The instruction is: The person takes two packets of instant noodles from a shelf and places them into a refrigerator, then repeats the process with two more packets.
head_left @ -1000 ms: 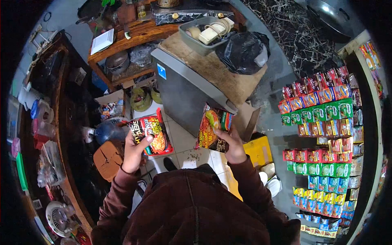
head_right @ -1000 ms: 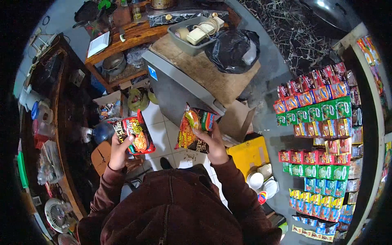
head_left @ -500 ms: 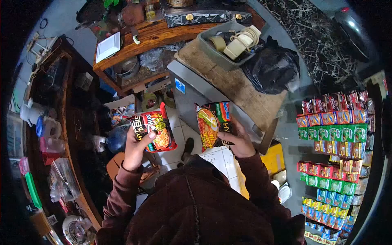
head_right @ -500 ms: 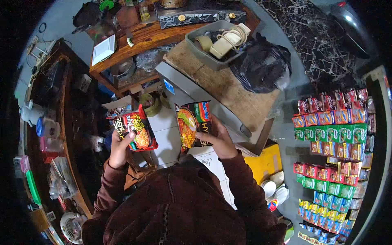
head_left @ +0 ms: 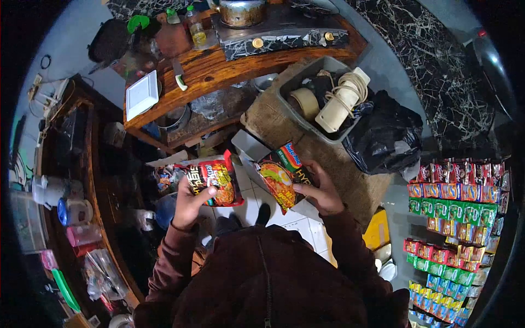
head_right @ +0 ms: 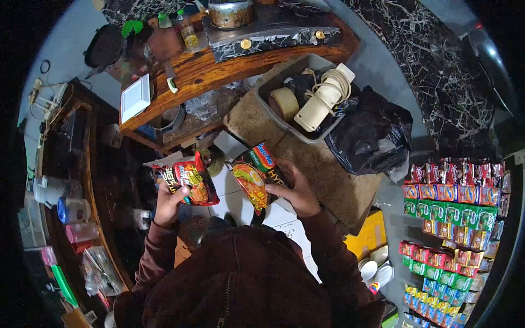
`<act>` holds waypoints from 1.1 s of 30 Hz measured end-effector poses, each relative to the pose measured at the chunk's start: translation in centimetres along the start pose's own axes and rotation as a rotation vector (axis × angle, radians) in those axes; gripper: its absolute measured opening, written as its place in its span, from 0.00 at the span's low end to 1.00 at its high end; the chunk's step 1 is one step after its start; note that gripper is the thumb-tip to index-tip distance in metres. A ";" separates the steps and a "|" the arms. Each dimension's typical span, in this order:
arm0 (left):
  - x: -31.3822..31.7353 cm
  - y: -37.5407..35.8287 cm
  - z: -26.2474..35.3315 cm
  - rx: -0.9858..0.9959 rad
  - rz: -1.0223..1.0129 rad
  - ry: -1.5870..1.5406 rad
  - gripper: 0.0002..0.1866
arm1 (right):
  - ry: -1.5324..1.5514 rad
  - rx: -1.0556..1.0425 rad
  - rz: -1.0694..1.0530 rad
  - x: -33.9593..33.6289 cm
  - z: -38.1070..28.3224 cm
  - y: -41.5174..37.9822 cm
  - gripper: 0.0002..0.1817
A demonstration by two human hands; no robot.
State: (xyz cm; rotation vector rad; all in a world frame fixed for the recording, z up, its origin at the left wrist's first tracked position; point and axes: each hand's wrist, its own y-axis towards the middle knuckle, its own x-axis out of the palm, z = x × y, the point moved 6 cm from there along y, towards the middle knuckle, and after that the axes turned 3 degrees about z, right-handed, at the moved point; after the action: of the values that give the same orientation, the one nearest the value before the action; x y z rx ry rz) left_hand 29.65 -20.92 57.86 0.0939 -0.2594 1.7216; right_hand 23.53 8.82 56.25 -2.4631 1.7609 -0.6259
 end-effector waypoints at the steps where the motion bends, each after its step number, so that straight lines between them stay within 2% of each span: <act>1: -0.1 0.9 0.0 -0.012 -0.049 0.013 0.21 | 0.017 0.026 0.014 -0.1 0.1 0.2 0.34; 6: -1.2 6.0 -0.8 -0.097 -0.170 0.096 0.22 | -0.007 0.021 0.202 0.1 0.6 0.9 0.28; 8: -0.6 7.8 -0.3 -0.116 -0.248 0.077 0.23 | -0.008 -0.090 0.247 0.6 0.2 0.9 0.24; 10: -0.3 9.9 0.6 -0.128 -0.327 0.039 0.25 | -0.011 -0.106 0.316 1.1 -0.2 0.5 0.23; 11: -0.7 11.2 0.2 -0.108 -0.416 0.183 0.27 | -0.014 -0.098 0.342 1.6 -0.3 0.4 0.22; 12: -0.7 12.3 0.6 -0.105 -0.453 0.181 0.27 | -0.012 -0.112 0.376 2.2 -0.2 0.4 0.22; 14: 0.4 13.4 1.1 -0.172 -0.676 0.180 0.30 | 0.143 -0.142 0.457 3.2 0.5 0.4 0.23; 17: 0.4 14.6 1.9 -0.242 -0.758 0.215 0.33 | 0.155 -0.172 0.548 4.2 1.6 0.2 0.25; 20: 2.4 14.9 1.2 -0.200 -0.912 0.174 0.35 | 0.166 -0.207 0.675 5.3 2.3 -1.5 0.25; 22: 2.1 15.0 -1.1 -0.266 -0.996 0.396 0.37 | 0.200 -0.233 0.738 5.9 3.0 -3.4 0.26; 23: 2.5 14.8 -1.5 -0.275 -1.051 0.405 0.37 | 0.246 -0.198 0.769 6.1 3.6 -4.5 0.27; 25: 4.0 14.6 -1.7 -0.082 -1.139 0.446 0.40 | 0.245 -0.232 0.874 6.1 4.5 -6.5 0.28; 26: 4.9 13.8 -1.5 -0.082 -1.195 0.446 0.40 | 0.263 -0.256 0.915 6.0 5.3 -7.6 0.28; 29: 6.6 12.1 -1.3 -0.345 -1.202 0.344 0.45 | 0.317 -0.282 0.981 6.4 5.8 -10.7 0.27; 33: 8.3 11.3 -1.5 -0.213 -1.304 0.404 0.40 | 0.356 -0.311 1.033 6.1 7.0 -14.0 0.27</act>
State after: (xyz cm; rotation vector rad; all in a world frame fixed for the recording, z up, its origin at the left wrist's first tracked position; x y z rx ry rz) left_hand 17.30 -14.24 56.76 -0.2093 -0.0345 0.3877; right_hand 40.13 6.80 55.41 -1.2119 3.0210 -0.6985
